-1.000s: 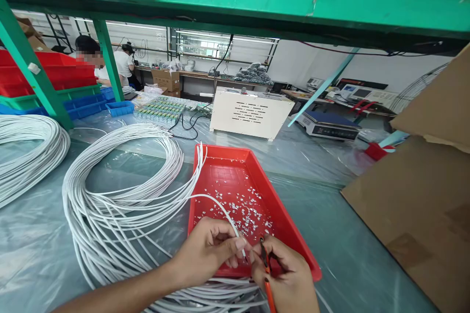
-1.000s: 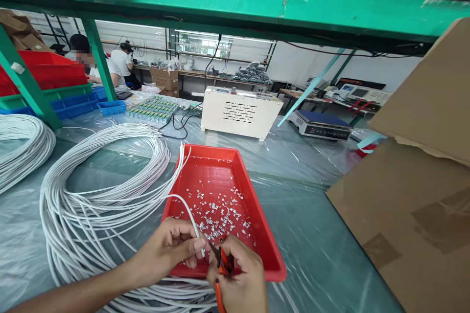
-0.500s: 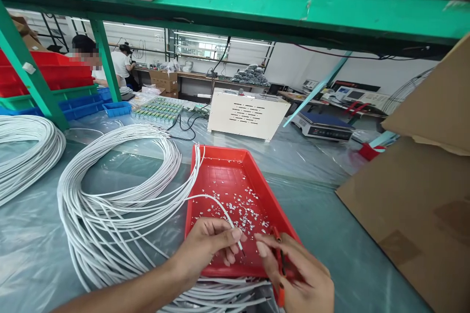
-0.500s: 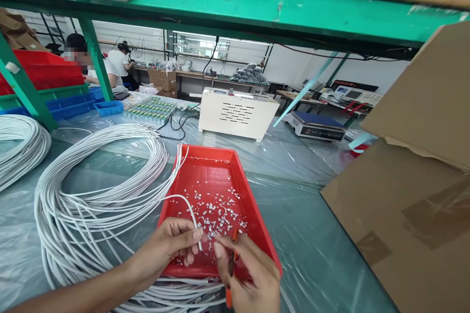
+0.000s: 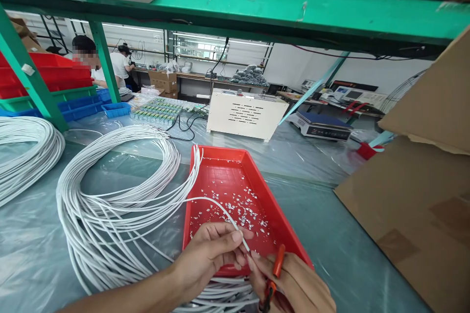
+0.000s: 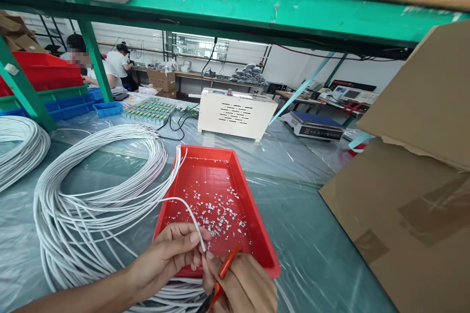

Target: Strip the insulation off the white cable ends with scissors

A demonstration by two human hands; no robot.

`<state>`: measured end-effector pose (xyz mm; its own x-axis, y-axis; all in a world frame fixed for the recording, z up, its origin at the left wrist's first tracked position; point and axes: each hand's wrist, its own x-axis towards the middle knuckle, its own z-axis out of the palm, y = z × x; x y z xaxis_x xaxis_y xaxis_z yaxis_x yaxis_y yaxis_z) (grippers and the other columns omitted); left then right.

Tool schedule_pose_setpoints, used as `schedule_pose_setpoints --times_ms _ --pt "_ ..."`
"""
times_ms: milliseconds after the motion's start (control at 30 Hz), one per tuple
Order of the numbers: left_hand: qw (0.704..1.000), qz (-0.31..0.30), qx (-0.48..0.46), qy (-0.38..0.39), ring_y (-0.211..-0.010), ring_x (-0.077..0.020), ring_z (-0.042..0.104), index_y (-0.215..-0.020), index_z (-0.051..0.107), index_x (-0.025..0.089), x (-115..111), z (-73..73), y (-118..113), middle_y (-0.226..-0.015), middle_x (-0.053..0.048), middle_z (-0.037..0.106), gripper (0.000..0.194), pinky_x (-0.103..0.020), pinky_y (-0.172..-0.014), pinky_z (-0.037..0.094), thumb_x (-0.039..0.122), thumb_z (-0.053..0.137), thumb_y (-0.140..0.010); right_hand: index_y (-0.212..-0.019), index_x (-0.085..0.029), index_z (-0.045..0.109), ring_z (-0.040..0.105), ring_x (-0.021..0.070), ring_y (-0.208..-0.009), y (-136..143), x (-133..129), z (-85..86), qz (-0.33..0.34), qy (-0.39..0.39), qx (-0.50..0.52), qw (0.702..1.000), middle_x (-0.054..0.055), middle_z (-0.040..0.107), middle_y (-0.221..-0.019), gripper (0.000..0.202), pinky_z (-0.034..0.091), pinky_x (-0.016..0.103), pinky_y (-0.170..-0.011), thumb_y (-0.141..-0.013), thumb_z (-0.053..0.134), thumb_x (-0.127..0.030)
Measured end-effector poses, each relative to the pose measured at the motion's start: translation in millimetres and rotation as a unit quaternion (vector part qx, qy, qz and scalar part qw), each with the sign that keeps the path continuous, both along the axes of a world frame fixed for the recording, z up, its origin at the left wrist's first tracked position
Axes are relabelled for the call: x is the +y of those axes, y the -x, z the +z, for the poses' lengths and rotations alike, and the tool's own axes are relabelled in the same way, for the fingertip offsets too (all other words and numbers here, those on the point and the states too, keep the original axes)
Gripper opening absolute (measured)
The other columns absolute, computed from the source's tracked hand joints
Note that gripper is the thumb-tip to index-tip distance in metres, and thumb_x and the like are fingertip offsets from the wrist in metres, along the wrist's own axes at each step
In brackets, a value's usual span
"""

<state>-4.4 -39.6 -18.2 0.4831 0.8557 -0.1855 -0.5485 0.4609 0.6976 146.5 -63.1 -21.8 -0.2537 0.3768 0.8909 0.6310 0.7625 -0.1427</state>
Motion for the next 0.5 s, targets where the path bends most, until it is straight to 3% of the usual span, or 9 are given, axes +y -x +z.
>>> schedule_pose_setpoints --times_ms 133,333,400,500 --pt "1.0 0.013 -0.015 -0.007 -0.056 -0.0047 0.055 -0.077 0.068 0.008 -1.6 -0.6 0.1 -0.065 -0.002 0.063 0.016 -0.015 -0.061 0.044 0.022 0.071 -0.069 -0.079 -0.017 0.063 0.058 0.0131 -0.049 3.1 -3.9 -6.3 -0.006 0.084 0.087 0.993 0.002 0.065 -0.059 0.019 0.047 0.023 -0.049 -0.069 0.063 -0.002" --pt "0.997 0.02 0.04 -0.064 -0.047 -0.0061 0.055 -0.065 0.059 0.009 3.4 -1.6 6.0 -0.054 -0.001 0.06 0.021 -0.015 -0.049 0.042 0.026 0.066 -0.074 -0.075 -0.02 0.064 0.057 0.0122 -0.052 14.5 -7.6 -14.6 0.045 0.233 0.183 0.954 0.0 0.063 -0.062 0.013 0.044 0.021 -0.051 -0.071 0.063 -0.007" --pt "0.994 0.023 0.066 -0.089 -0.045 -0.0067 0.055 -0.064 0.056 0.01 6.2 0.3 9.0 -0.052 -0.001 0.06 0.023 -0.016 -0.047 0.042 0.028 0.065 -0.075 -0.066 -0.019 0.062 0.052 0.0114 -0.05 15.6 -7.3 -14.9 0.063 0.317 0.2 0.925 -0.001 0.058 -0.058 0.007 0.04 0.021 -0.049 -0.073 0.063 -0.017" --pt "0.984 0.035 0.113 -0.133 -0.044 -0.0075 0.055 -0.065 0.055 0.01 10.4 4.2 14.2 -0.05 0.0 0.06 0.025 -0.017 -0.048 0.043 0.031 0.065 -0.074 -0.061 -0.017 0.057 0.044 0.0104 -0.045 13.3 -5.4 -14.5 0.139 0.484 0.211 0.838 -0.001 0.049 -0.054 0.034 0.034 0.021 -0.043 -0.07 0.062 -0.049"
